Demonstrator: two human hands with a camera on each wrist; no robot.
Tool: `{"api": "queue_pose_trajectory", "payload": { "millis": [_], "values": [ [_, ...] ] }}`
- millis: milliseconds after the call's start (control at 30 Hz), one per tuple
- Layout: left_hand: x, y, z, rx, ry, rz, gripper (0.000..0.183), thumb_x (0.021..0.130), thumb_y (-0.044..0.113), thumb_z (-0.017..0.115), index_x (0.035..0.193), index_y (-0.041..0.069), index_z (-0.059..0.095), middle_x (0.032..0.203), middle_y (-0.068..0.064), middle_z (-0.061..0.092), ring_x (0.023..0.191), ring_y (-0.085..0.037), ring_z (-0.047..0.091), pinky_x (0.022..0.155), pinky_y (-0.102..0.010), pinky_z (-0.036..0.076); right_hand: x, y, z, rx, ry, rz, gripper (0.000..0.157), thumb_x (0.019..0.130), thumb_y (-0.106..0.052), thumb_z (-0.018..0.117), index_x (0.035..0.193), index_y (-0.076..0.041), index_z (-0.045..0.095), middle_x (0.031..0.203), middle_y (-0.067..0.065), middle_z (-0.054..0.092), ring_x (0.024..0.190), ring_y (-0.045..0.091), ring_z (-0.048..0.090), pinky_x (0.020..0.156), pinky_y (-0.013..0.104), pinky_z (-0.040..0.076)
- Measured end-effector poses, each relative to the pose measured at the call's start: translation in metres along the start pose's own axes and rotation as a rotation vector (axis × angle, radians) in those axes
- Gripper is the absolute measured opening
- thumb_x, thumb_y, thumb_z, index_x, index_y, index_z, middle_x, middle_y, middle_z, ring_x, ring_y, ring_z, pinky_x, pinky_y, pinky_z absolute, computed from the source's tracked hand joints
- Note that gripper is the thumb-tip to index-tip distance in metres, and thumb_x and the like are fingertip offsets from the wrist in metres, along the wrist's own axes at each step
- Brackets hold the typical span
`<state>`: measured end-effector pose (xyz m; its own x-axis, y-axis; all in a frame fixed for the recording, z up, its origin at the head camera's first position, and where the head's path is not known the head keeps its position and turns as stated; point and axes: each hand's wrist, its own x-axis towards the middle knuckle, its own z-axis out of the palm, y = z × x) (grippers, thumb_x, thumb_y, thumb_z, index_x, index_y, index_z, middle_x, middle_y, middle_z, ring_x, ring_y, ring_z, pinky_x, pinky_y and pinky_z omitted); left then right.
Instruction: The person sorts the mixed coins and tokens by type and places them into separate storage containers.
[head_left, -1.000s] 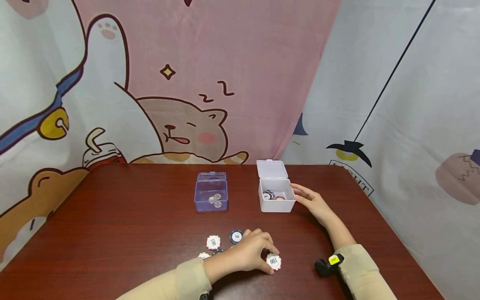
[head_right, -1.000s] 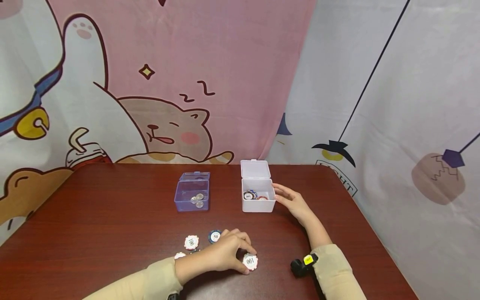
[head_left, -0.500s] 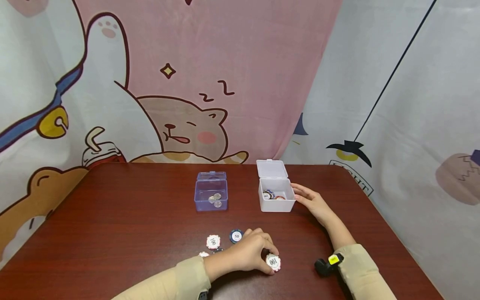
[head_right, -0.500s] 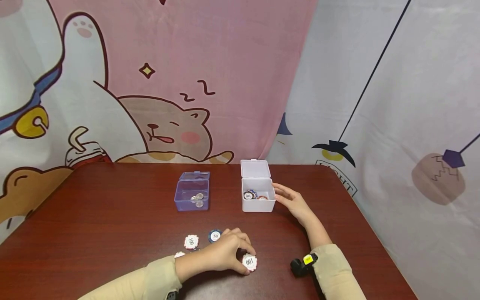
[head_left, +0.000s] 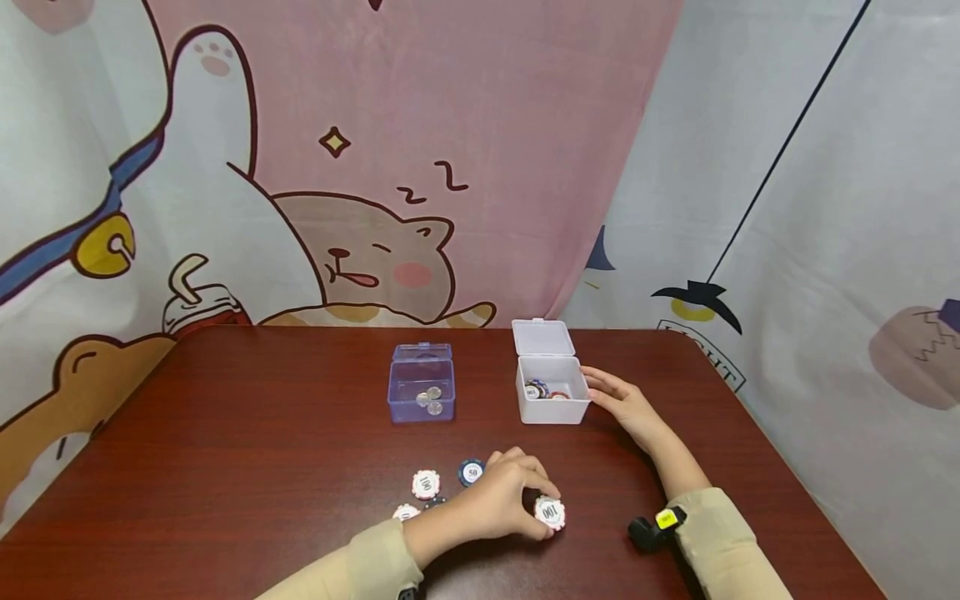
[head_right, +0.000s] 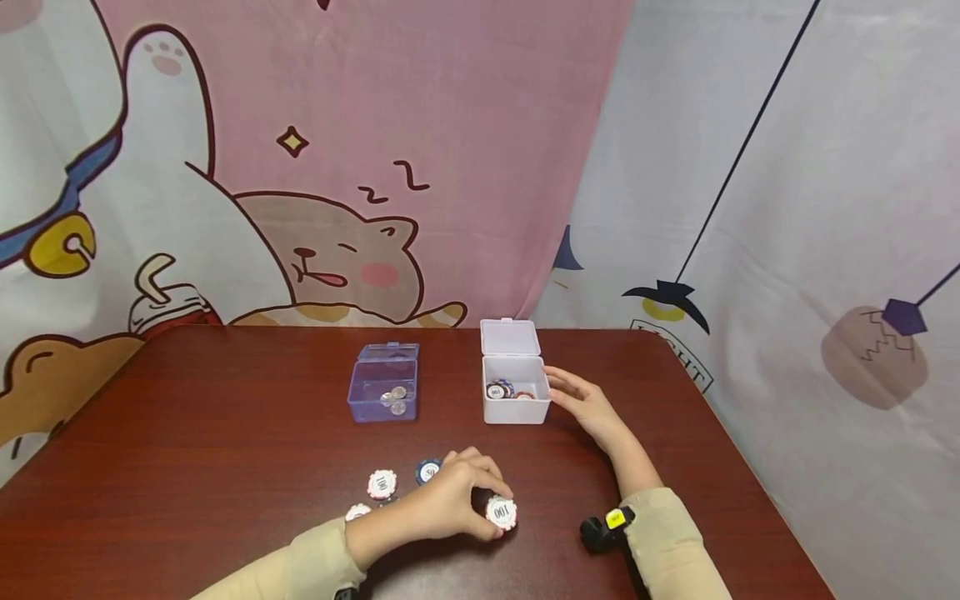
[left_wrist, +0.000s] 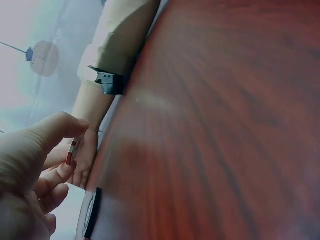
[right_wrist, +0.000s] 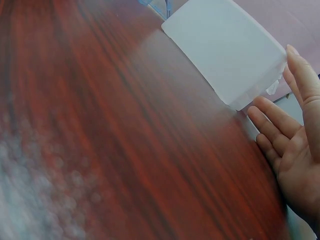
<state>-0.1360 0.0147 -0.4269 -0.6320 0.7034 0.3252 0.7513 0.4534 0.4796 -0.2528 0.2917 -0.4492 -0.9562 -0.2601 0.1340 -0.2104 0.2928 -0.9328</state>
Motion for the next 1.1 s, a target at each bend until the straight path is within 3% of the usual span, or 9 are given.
{"api": "queue_pose_trajectory", "payload": {
  "millis": [333, 600, 867, 1100],
  "values": [
    [0.009, -0.003, -0.004, -0.037, 0.081, -0.069, 0.040, 0.062, 0.026, 0.088, 0.099, 0.017, 0.077, 0.089, 0.017, 0.060, 0.089, 0.001, 0.045, 0.076, -0.023, 0.029, -0.001, -0.001, 0.000, -0.024, -0.001, 0.012, 0.049, 0.096, -0.020, 0.059, 0.142, -0.010, 0.047, 0.136, 0.016, 0.052, 0.123, 0.028, 0.048, 0.092, 0.023, 0.040],
    [0.018, -0.008, -0.009, -0.032, 0.120, -0.089, 0.040, 0.063, 0.027, 0.087, 0.101, 0.016, 0.077, 0.091, 0.016, 0.059, 0.090, -0.001, 0.045, 0.080, -0.025, 0.030, -0.001, 0.000, 0.001, -0.014, 0.005, 0.012, 0.047, 0.096, -0.018, 0.059, 0.141, -0.009, 0.047, 0.135, 0.017, 0.053, 0.121, 0.025, 0.050, 0.090, 0.021, 0.041],
    [0.029, -0.013, -0.017, -0.001, 0.155, -0.104, 0.040, 0.063, 0.029, 0.086, 0.100, 0.016, 0.077, 0.091, 0.014, 0.060, 0.088, -0.003, 0.045, 0.079, -0.026, 0.031, -0.001, 0.000, 0.001, -0.026, 0.007, 0.021, 0.048, 0.096, -0.021, 0.060, 0.141, -0.011, 0.047, 0.135, 0.015, 0.053, 0.122, 0.024, 0.049, 0.094, 0.030, 0.040],
    [0.038, -0.018, -0.026, -0.003, 0.190, -0.130, 0.040, 0.064, 0.027, 0.086, 0.100, 0.014, 0.076, 0.095, 0.011, 0.062, 0.090, -0.006, 0.047, 0.078, -0.028, 0.031, 0.000, 0.001, 0.001, -0.019, 0.003, 0.008, 0.048, 0.096, -0.019, 0.059, 0.141, -0.009, 0.047, 0.135, 0.017, 0.052, 0.121, 0.024, 0.050, 0.092, 0.024, 0.040]
  ]
}}
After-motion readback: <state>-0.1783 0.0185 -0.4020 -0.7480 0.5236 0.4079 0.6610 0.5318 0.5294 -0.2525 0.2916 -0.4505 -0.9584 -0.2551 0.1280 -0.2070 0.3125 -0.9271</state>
